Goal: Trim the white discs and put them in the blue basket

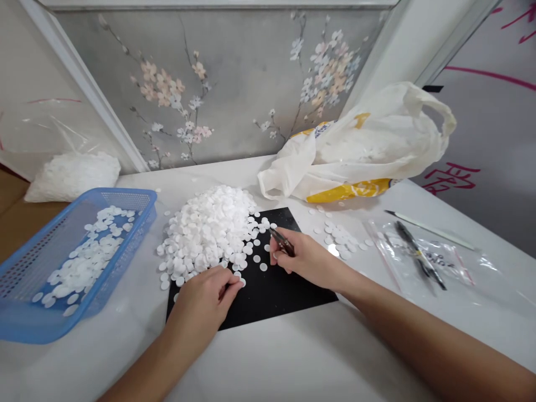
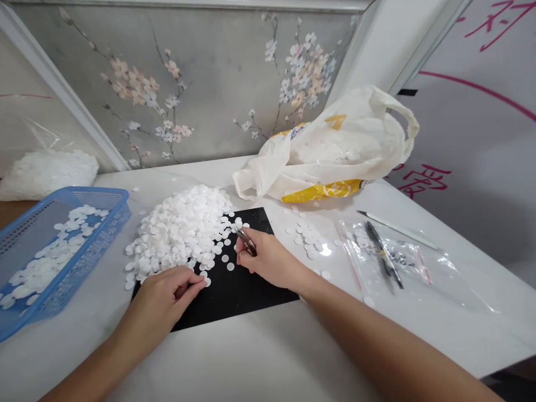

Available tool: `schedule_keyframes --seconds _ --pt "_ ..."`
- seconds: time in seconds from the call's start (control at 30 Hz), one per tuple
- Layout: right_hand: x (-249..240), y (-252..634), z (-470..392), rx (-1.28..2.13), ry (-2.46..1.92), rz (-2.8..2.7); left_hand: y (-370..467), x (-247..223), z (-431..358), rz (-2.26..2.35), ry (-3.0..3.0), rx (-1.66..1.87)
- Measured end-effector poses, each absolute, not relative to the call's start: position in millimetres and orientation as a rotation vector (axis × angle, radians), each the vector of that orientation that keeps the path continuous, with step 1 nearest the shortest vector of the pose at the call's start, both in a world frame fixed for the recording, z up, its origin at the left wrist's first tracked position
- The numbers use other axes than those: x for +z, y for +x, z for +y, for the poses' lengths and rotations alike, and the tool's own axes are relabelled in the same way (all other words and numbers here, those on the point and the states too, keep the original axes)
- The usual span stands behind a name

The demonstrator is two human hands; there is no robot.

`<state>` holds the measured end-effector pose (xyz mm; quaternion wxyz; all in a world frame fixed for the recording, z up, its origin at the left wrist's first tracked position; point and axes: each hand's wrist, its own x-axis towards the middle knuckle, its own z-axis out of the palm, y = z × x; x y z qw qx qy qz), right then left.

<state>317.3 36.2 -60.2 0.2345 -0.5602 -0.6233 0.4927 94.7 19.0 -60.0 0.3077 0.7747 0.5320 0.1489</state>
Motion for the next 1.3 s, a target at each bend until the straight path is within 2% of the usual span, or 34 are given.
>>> schedule_keyframes --seconds 0.1,0.4,0.5,0.67,0.83,0.9,1.0,1.13,1.2,1.3 --pt "-60.7 316.8 35.1 1.133 -1.556 -1.963 95.8 -58.3 20.5 1.469 1.925 0.35" --pt "-64.8 307.4 36.9 0.858 -1.359 -2.239 90.0 -56.3 29.2 1.49 1.472 0.426" --pt "-63.8 307.2 37.6 0.981 -1.493 -2.082 90.0 -54.0 27.9 1.453 1.417 0.452" --pt "-62.2 312.5 38.8 1.507 -1.491 -1.553 90.7 -48.8 24.2 1.246 1.074 0.515" --pt "-63.6 314.6 42.4 1.571 -1.423 -1.387 84.7 -44.1 25.5 1.059 0.793 0.651" --pt "-65.4 311.2 42.4 1.459 -1.487 -1.53 82.4 -43.8 26.4 1.069 0.826 0.678" --pt "-69.9 303.2 40.5 1.089 -1.508 -1.909 81.4 -46.0 26.7 1.201 0.988 0.614" --pt "-75.4 295.2 39.1 0.738 -1.417 -2.186 83.4 -52.3 24.2 1.386 1.49 0.45" --pt "-75.4 294.1 39.3 0.75 -1.445 -2.159 84.6 -56.0 21.8 1.473 1.828 0.354" --pt "-70.4 294.3 38.7 1.109 -1.532 -1.873 85.5 -61.5 18.4 1.464 2.148 0.297"
